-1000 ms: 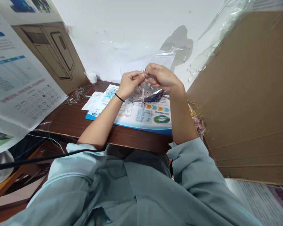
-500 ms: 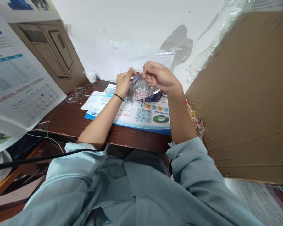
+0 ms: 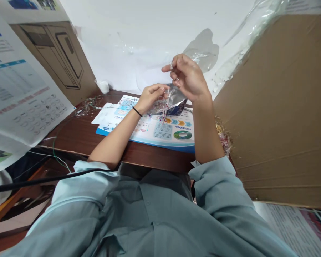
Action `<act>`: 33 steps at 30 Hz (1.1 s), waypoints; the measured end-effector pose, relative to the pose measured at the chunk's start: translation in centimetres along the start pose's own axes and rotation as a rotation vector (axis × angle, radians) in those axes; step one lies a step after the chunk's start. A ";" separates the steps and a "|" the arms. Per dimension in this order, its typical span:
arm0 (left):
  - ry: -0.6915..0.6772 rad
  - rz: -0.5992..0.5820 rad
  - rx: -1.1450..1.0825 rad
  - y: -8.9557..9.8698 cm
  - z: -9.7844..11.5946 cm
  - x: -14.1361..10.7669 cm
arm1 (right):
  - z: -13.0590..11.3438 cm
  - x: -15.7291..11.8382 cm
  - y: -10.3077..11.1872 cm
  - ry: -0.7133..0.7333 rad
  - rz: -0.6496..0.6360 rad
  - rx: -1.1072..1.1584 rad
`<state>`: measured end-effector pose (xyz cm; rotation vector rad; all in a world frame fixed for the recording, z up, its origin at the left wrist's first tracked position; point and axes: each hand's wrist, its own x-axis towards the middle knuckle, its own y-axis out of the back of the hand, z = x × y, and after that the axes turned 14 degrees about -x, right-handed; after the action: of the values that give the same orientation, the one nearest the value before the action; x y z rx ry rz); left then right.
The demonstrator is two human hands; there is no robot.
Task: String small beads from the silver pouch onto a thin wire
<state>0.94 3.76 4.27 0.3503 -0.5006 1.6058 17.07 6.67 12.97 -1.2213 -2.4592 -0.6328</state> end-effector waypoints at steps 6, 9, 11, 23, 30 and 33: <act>0.051 0.044 -0.136 0.4 0.3 0.3 | -0.3 -0.3 0.1 -0.150 -0.059 -0.031; 0.099 0.042 -0.278 1.1 0.8 0.4 | -0.1 -0.4 0.4 -0.175 -0.125 -0.048; 0.101 0.057 -0.326 1.6 1.3 0.4 | 0.2 -0.6 0.7 -0.194 -0.241 -0.086; -0.022 0.214 -0.030 4.3 1.5 1.1 | 1.6 -1.5 2.3 -0.181 -0.508 -0.147; 0.303 0.004 -0.092 1.6 1.1 0.7 | 0.8 -0.6 1.4 -0.145 -0.292 -0.293; 0.377 -0.116 -0.053 0.3 1.8 0.0 | 0.7 -0.5 0.7 -0.060 -0.275 -0.426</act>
<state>0.49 2.84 5.73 0.0320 -0.2290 1.4978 17.84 7.10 12.31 -1.0523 -2.6527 -1.2647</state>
